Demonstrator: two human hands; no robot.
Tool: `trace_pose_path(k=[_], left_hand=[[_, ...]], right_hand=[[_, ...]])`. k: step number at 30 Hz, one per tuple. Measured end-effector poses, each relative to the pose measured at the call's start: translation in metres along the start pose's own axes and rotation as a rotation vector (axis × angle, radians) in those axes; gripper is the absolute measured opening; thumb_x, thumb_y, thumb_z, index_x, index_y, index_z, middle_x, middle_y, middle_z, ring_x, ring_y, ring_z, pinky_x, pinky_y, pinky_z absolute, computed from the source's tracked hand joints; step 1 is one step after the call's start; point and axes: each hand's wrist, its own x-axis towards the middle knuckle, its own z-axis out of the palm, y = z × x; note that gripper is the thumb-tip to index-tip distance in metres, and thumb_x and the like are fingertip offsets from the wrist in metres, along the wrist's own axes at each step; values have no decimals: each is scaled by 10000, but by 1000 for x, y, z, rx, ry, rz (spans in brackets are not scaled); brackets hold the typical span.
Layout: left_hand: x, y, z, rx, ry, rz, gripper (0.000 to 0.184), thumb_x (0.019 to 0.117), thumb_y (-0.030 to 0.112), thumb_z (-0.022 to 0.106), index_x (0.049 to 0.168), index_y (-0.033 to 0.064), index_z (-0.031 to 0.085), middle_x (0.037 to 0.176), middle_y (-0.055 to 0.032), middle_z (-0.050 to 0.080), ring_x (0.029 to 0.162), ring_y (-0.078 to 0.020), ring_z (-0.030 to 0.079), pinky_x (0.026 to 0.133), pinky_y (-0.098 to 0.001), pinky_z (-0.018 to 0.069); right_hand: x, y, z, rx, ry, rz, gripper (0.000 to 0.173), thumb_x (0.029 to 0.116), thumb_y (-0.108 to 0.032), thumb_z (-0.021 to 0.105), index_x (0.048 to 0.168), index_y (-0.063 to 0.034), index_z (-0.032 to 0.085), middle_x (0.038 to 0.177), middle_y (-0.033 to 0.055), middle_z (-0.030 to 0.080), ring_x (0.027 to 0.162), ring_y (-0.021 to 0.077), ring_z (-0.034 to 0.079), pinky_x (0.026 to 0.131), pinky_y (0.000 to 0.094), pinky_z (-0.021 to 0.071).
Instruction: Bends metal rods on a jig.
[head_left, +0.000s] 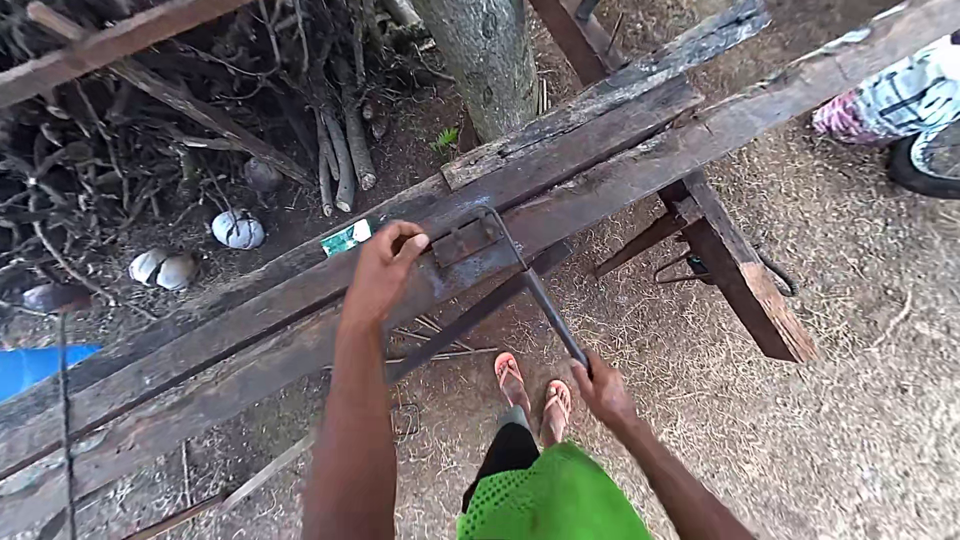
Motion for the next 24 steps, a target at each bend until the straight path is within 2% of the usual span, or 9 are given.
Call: trace_pose_path(k=[4,6,8,12,13,15,19,21,24], left_hand=[[-41,-15,-12,-17,97,-33,253,1066,275,552,1226,91,619,1045,-76,665,799,-148,631,696,-354,554],[-55,-31,-4,-96,115,-106,266,1058,264,563,1227,66,614,1021,-86,669,769,-169,642,677,-378,569],[-72,-45,15,-209,107,-216,265,1048,228,576,1230,39,613,1016,-100,683,782,-192,679,711,-408,606],[-92,-47,54,-382,125,-356,248,1037,168,589,1221,2,601,1001,-112,695,793,-187,705,740,-385,618],[-93,-45,63,-411,137,-370,237,1040,161,588,1216,1,599,992,-114,696,788,-188,707,737,-382,620],[-91,-42,78,-454,171,-385,239,1039,157,586,1220,1,588,978,-116,693,780,-189,709,733,-380,624],[-85,-33,99,-469,246,-445,241,1047,191,600,1216,22,571,932,-100,686,736,-171,703,707,-355,621],[-84,-28,106,-445,280,-474,255,1054,211,593,1225,23,570,923,-104,682,714,-174,694,691,-366,614],[-84,-23,107,-318,265,-496,268,1068,226,564,1231,17,604,932,-120,710,730,-200,723,718,-403,634]], right_hand=[[30,-19,-77,-296,108,-222,575,1048,-502,462,1038,29,683,667,173,655,561,347,665,508,555,530],[48,-33,-119,-428,117,-298,594,1057,-511,447,1063,31,688,785,209,691,656,395,693,563,592,543],[68,-49,-160,-548,132,-385,584,1053,-505,456,1047,29,691,848,235,702,706,435,697,590,626,537],[118,-90,-224,-784,32,-498,469,1030,-420,558,1107,29,671,968,267,689,811,497,683,677,672,517],[133,-99,-235,-824,13,-551,465,1034,-418,549,1112,24,668,963,264,683,811,494,679,677,668,513],[163,-118,-252,-882,-2,-676,488,1050,-443,487,1073,18,646,952,269,680,817,494,683,674,656,509],[228,-140,-263,-947,-80,-795,576,1071,-511,405,1104,13,641,1004,262,677,904,489,682,749,653,503],[258,-140,-258,-952,-156,-789,557,1070,-514,421,1164,-12,641,1104,258,684,1015,483,679,846,667,497],[293,-128,-250,-902,-273,-751,449,1058,-443,534,1195,-33,655,1148,244,679,1091,464,659,921,669,480]])
